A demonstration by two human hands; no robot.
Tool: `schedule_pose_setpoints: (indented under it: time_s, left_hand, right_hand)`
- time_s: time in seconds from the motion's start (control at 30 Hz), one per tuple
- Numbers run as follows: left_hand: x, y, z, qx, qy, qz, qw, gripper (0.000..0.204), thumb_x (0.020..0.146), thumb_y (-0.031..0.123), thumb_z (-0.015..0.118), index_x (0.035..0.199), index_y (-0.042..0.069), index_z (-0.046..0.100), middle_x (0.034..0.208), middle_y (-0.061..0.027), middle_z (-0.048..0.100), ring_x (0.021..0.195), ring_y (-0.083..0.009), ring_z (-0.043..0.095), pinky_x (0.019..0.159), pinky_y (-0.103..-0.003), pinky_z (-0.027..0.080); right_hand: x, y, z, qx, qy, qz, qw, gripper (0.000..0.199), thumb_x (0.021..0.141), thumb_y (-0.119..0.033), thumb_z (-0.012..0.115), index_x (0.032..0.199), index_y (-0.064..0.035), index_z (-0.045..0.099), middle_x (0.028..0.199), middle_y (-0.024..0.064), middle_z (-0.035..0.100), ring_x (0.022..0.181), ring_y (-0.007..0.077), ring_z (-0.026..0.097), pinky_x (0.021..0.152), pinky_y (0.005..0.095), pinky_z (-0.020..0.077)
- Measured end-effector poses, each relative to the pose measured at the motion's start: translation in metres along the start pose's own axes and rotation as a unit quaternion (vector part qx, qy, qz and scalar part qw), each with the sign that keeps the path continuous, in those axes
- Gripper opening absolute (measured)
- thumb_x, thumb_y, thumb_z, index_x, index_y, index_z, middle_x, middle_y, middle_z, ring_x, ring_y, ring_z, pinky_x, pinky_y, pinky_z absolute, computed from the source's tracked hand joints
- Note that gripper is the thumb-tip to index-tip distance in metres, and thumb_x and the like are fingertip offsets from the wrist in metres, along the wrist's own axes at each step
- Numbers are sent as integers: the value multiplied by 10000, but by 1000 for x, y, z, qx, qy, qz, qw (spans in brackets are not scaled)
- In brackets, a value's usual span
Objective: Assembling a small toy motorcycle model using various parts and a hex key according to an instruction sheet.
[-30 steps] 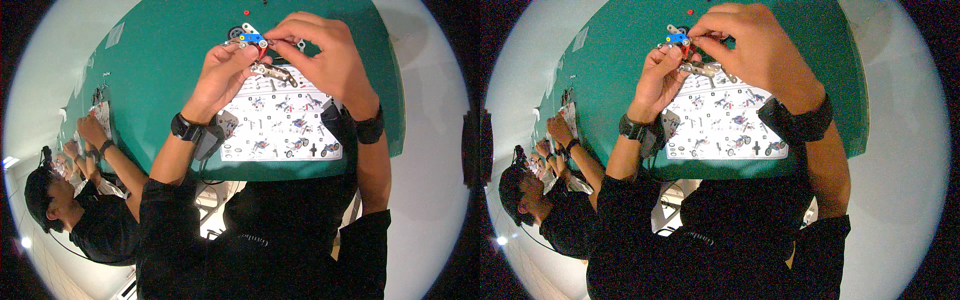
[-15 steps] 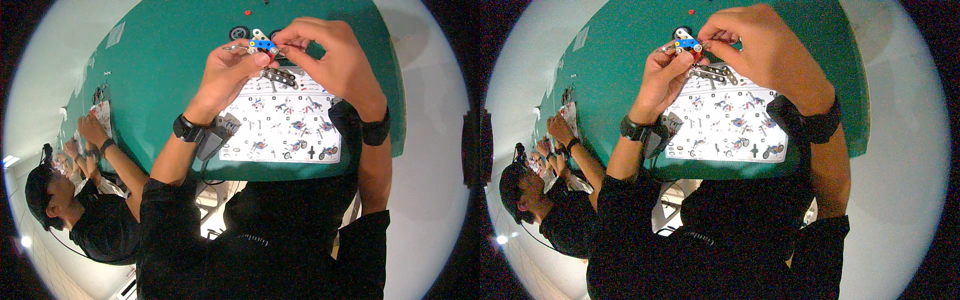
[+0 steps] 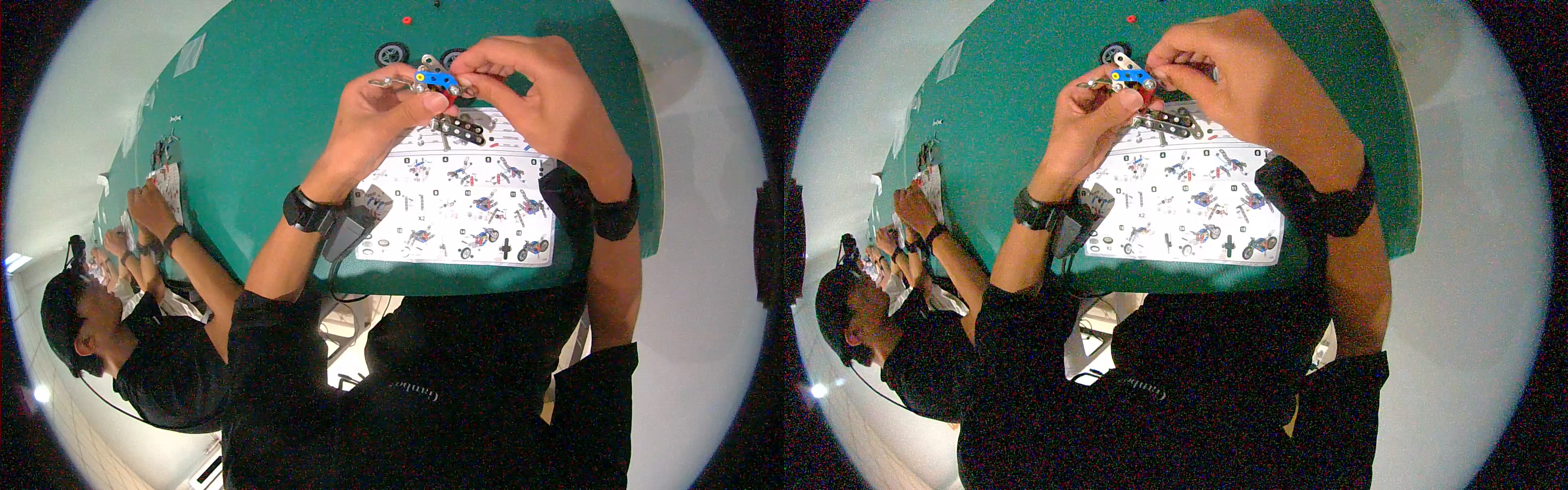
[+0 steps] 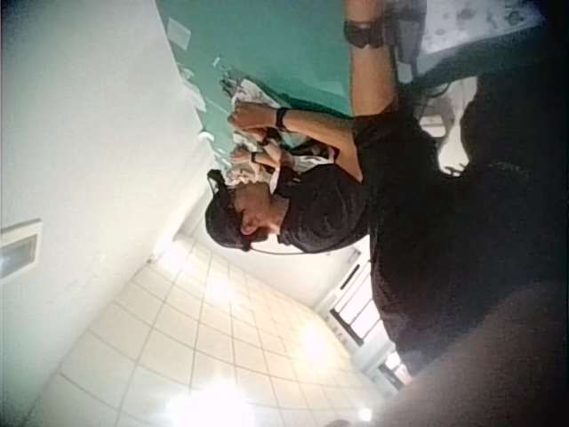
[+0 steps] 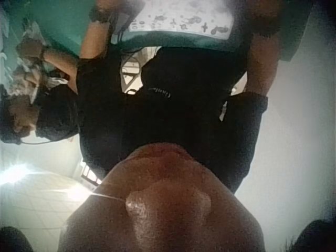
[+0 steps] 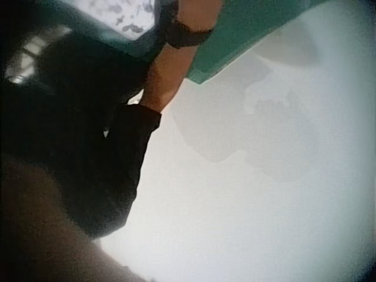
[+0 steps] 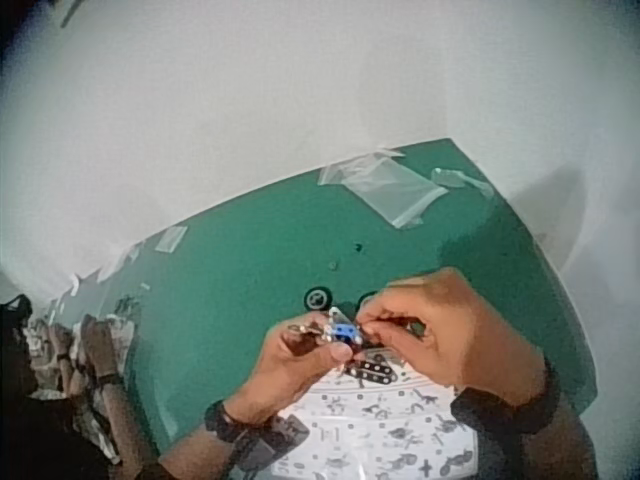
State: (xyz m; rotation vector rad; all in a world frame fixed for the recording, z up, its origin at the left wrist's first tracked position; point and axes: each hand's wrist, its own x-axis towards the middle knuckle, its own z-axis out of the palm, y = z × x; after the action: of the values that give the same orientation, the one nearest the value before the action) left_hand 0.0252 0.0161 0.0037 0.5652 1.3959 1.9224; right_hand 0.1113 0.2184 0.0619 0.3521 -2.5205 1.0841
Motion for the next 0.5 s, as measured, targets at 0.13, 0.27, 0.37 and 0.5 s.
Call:
schedule_pose_setpoints:
  time_s: [0.13, 0.27, 0.37, 0.5]
  left_hand:
    - [-2, 1, 2, 70, -20, 1, 997, 203, 875, 67, 745, 1040, -8, 654, 1011, -122, 724, 911, -164, 691, 773, -266, 541]
    - [-6, 1, 8, 121, -78, 23, 989, 211, 891, 11, 692, 1090, -17, 628, 1032, -103, 691, 915, -178, 690, 836, -290, 556]
    - [-5, -1, 7, 79, -50, 7, 996, 222, 887, 29, 703, 1091, -15, 629, 1038, -94, 689, 910, -163, 684, 823, -271, 547]
    - [-4, 1, 5, 62, -33, -12, 997, 243, 871, -21, 715, 1085, -15, 601, 1045, -124, 707, 973, -168, 673, 837, -285, 547]
  right_hand:
    - [-1, 15, -4, 40, -29, -14, 999, 132, 875, -89, 683, 975, -4, 699, 873, 120, 712, 742, 228, 665, 643, 319, 504]
    - [-4, 12, -1, -19, -10, -81, 996, 152, 878, -80, 674, 995, 15, 695, 880, 138, 717, 739, 232, 674, 679, 309, 518]
    - [-3, 29, 3, 90, -82, -16, 992, 149, 895, -68, 653, 1000, 32, 691, 889, 142, 716, 749, 215, 676, 705, 306, 526]
    - [-1, 34, 17, 138, -28, 16, 990, 171, 877, -135, 680, 919, 30, 694, 786, 159, 702, 703, 234, 710, 643, 322, 541]
